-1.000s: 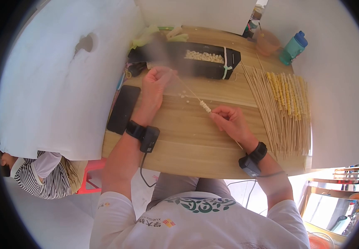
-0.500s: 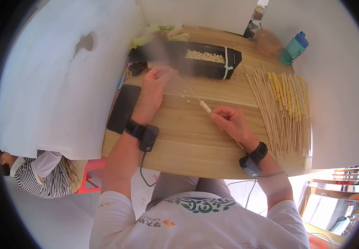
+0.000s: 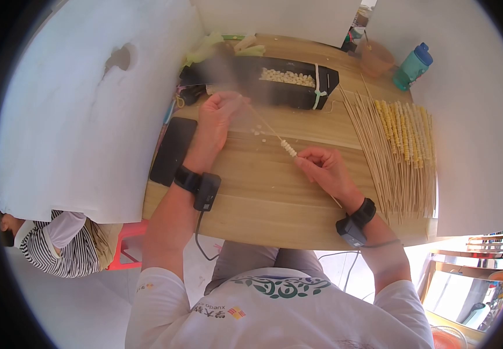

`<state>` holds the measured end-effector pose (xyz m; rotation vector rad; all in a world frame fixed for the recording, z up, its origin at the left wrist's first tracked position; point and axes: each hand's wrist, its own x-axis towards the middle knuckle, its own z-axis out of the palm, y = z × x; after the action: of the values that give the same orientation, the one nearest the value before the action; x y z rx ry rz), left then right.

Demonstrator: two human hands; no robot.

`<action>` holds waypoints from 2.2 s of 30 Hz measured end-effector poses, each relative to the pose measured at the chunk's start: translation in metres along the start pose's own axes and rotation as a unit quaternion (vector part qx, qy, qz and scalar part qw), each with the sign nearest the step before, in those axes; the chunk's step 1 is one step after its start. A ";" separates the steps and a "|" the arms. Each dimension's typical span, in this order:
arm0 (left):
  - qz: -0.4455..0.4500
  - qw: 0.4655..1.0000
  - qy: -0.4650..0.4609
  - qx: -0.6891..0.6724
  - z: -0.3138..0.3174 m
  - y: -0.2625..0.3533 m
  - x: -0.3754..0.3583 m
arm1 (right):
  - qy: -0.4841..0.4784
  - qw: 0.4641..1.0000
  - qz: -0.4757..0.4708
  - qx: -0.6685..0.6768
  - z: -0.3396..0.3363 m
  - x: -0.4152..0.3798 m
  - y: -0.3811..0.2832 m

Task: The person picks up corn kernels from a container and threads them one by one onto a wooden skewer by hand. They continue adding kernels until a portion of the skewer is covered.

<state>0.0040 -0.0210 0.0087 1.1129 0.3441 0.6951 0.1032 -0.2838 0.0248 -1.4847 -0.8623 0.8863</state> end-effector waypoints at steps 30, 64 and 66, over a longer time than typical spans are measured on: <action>-0.060 0.995 0.007 -0.081 -0.004 -0.003 -0.002 | -0.001 1.000 -0.024 0.006 -0.001 0.000 0.003; -0.178 0.979 -0.098 -0.029 0.054 -0.010 -0.049 | 0.058 0.996 -0.064 0.024 0.005 0.001 0.001; -0.178 0.978 -0.107 -0.026 0.055 -0.012 -0.050 | 0.058 0.996 -0.062 0.017 0.004 0.000 0.000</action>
<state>0.0023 -0.0959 0.0171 1.0308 0.3283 0.2634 0.0998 -0.2820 0.0243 -1.4229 -0.8394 0.7130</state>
